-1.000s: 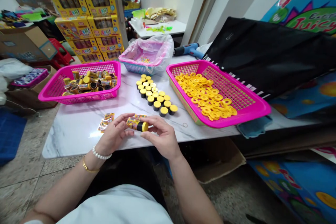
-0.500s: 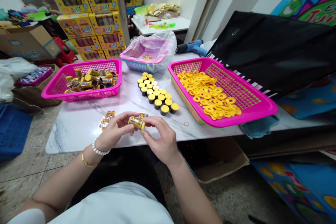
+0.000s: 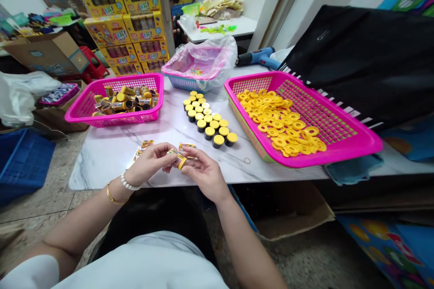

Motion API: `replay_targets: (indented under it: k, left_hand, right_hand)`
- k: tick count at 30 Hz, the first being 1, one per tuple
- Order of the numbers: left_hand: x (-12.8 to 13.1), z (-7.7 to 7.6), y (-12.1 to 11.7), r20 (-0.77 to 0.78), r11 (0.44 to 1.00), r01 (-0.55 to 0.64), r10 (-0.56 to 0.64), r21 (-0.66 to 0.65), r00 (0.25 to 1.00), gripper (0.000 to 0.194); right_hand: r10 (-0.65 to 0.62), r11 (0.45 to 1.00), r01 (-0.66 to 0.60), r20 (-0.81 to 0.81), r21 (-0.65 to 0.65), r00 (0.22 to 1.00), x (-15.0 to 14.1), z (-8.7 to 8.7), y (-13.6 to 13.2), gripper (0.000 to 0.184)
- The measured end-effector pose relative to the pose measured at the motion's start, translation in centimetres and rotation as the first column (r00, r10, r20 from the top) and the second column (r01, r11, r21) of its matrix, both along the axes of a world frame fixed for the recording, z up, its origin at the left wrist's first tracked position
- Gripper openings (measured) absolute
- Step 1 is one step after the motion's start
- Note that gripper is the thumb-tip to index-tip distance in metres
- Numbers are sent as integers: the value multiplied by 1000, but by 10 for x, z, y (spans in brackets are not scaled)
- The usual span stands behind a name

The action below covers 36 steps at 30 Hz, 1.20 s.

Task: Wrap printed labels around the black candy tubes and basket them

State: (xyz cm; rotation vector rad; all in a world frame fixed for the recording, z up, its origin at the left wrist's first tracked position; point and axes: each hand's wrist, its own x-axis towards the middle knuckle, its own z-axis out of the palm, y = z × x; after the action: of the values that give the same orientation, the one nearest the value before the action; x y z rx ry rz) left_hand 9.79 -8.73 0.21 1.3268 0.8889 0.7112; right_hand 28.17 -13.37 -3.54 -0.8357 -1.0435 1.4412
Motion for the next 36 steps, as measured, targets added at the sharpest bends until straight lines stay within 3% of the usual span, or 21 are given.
replay_targets:
  k: [2, 5, 9, 13, 17, 19, 20, 21, 23, 24, 26, 28, 29, 30, 32, 34, 36]
  left_hand:
    - [2, -3, -1, 2, 990, 6, -6, -138, 1000, 51]
    - [4, -5, -4, 132, 948, 43, -1, -316, 991, 60]
    - [6, -3, -5, 266, 888, 159, -43, -432, 963, 58]
    - [9, -5, -8, 230, 892, 135, -37, -431, 973, 60]
    - [0, 3, -8, 167, 936, 73, -15, -344, 986, 59]
    - [-14, 18, 8, 78, 989, -82, 92, -125, 993, 51]
    - [-23, 28, 23, 40, 980, -193, 191, 53, 981, 46]
    - [-33, 39, 41, 8, 921, -302, 310, 246, 951, 38]
    - [-53, 60, 82, 14, 643, -495, 602, 585, 798, 28]
    - [-63, 69, 101, -33, 524, -488, 705, 698, 709, 28]
    - [-81, 77, 125, -134, 398, -396, 825, 828, 549, 45]
    - [-92, 70, 121, -144, 316, -310, 871, 897, 469, 45]
    - [-94, 60, 109, -158, 318, -267, 860, 910, 485, 36]
    - [-95, 47, 92, -208, 372, -214, 815, 903, 540, 25]
    - [-96, 16, 52, -356, 535, -62, 640, 842, 681, 11]
    - [-96, -12, 18, -430, 631, -52, 584, 774, 688, 7]
    - [-96, -29, 0, -459, 690, -95, 571, 718, 680, 14]
  right_hand:
    - [-34, 994, 28, 59, 110, 998, 3, 0, 0, 35]
    - [-139, 971, 127, 50, 201, 989, 0, -2, -2, 18]
    - [-193, 970, 204, -94, 130, 977, -9, -7, -5, 16]
    - [-156, 983, 163, -82, 82, 984, -16, -5, -5, 19]
    - [-151, 982, 148, 14, 117, 988, -14, 0, -6, 46]
    - [-271, 953, 244, 139, 181, 953, -6, 2, -5, 43]
    - [-367, 919, 315, 222, 237, 903, 0, 2, -4, 36]
    - [-473, 870, 383, 307, 310, 826, 6, 3, -3, 29]
    - [-653, 751, 447, 447, 487, 611, 20, 4, 2, 20]
    - [-716, 694, 439, 486, 571, 500, 25, 5, 4, 18]
    - [-788, 614, 387, 514, 688, 338, 33, 6, 7, 15]
    - [-814, 580, 342, 506, 740, 284, 36, 4, 5, 12]
    - [-814, 578, 325, 504, 749, 288, 35, 1, 2, 11]
    - [-804, 590, 303, 510, 749, 305, 33, -2, -2, 11]
    - [-771, 625, 258, 530, 737, 353, 28, -10, -11, 10]
    - [-731, 663, 227, 553, 713, 400, 21, -16, -20, 12]
    - [-694, 694, 211, 562, 688, 450, 13, -19, -24, 14]
